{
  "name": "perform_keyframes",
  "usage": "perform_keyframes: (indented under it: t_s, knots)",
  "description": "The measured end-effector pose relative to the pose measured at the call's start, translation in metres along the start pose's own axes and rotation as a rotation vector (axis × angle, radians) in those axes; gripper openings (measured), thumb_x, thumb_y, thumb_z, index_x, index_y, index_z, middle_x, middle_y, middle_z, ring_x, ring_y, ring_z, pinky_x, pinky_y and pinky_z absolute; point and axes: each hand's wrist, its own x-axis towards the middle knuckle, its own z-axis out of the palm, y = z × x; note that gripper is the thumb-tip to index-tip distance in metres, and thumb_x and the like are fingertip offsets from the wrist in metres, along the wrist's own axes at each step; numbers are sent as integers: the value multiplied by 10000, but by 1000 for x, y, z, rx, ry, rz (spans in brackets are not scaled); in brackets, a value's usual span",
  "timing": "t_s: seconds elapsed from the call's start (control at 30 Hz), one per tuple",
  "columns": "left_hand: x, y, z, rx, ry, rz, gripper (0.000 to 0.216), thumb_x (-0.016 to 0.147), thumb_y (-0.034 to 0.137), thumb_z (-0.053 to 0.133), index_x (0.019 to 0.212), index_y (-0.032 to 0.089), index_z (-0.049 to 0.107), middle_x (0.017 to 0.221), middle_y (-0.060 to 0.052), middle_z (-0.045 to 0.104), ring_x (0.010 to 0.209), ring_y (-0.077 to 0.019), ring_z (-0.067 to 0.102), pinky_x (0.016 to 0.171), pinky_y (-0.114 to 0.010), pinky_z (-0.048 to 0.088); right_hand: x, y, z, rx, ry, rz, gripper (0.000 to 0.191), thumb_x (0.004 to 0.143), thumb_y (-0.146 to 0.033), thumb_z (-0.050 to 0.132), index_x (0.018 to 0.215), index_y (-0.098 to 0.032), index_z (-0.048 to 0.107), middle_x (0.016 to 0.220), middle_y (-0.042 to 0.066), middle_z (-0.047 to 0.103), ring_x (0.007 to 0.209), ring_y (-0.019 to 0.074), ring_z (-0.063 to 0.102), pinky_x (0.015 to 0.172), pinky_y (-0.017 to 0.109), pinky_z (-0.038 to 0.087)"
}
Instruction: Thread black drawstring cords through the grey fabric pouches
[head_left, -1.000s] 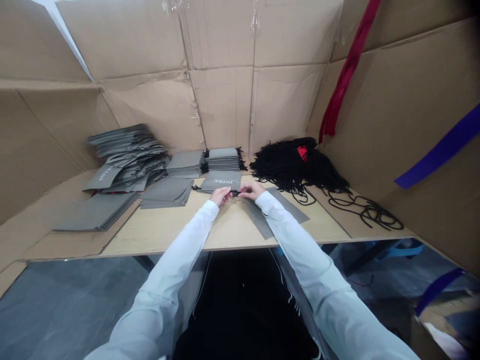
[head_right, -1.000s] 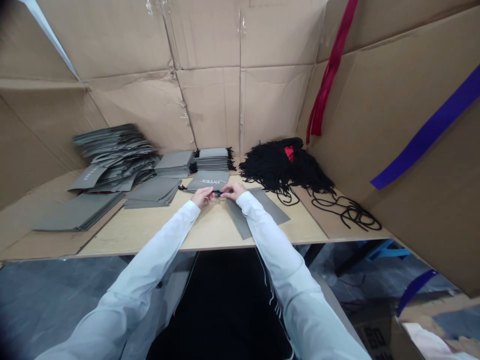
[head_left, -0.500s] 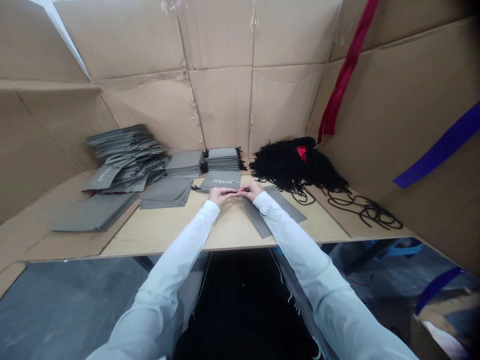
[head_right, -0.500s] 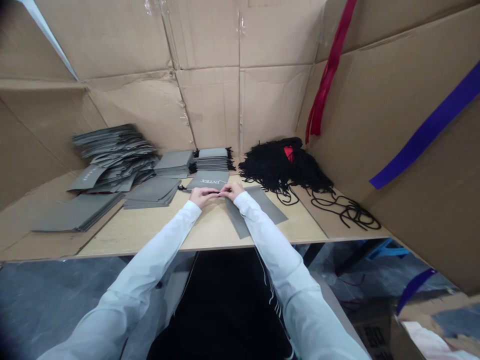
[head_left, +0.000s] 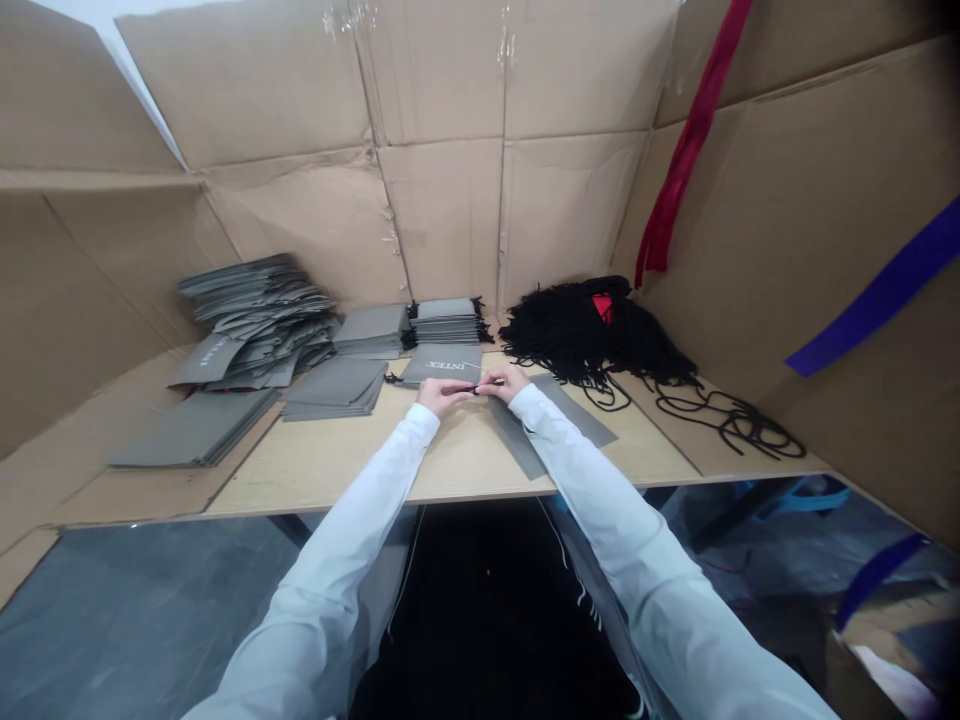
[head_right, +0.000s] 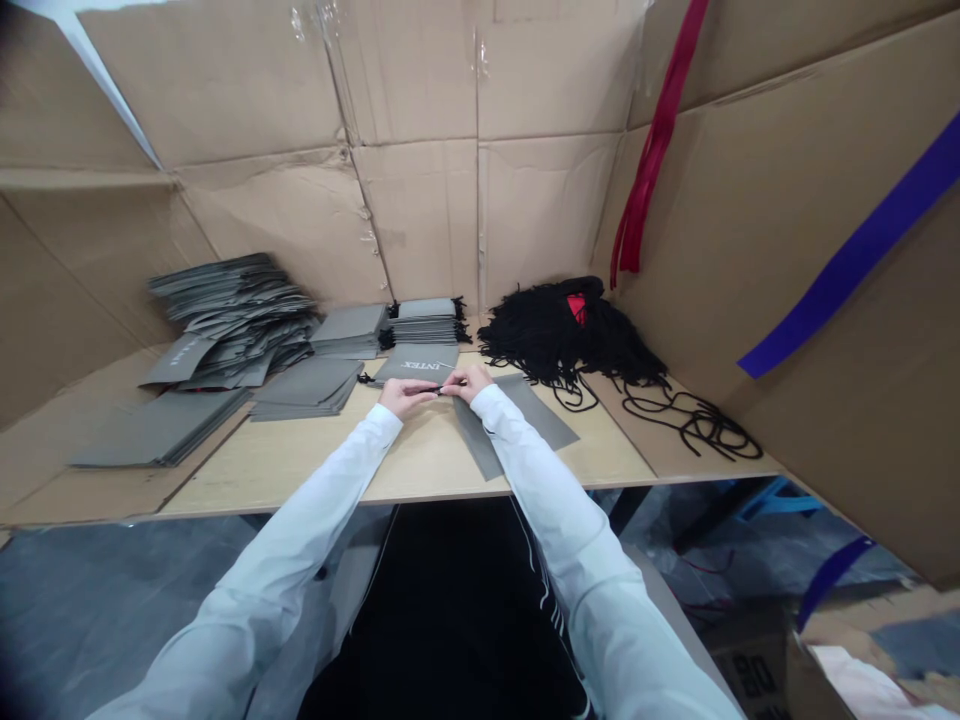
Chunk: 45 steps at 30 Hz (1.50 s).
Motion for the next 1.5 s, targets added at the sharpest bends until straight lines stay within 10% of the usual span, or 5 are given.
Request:
perform_keyframes:
  t_s: [0.67,1.17,1.5]
  knots:
    - [-7,-4,-23,-69,-149,-55,310,592,399,583,593,91,620,476,-18,546,460,-87,448,477,-213,340,4,-3,-2,-138,-84,-119,152,657,-271,582,754,-188,664,750,18,651,725,134,579,669,208,398]
    - [0,-17,-6,-462,-297,-376,235,589,352,520,619,123,477,445,2,485,390,-109,488,384,-215,312,0,-10,22,78,-166,-130,322,610,-326,616,874,-142,598,664,17,617,630,102,545,629,213,410]
    - [-2,-17,-6,-229,-226,-179,326,638,445,512,572,129,468,424,35,439,376,-60,399,393,-192,269,-1,-10,23,113,-61,-30,218,610,-308,601,725,-129,646,670,49,639,605,121,567,599,223,434]
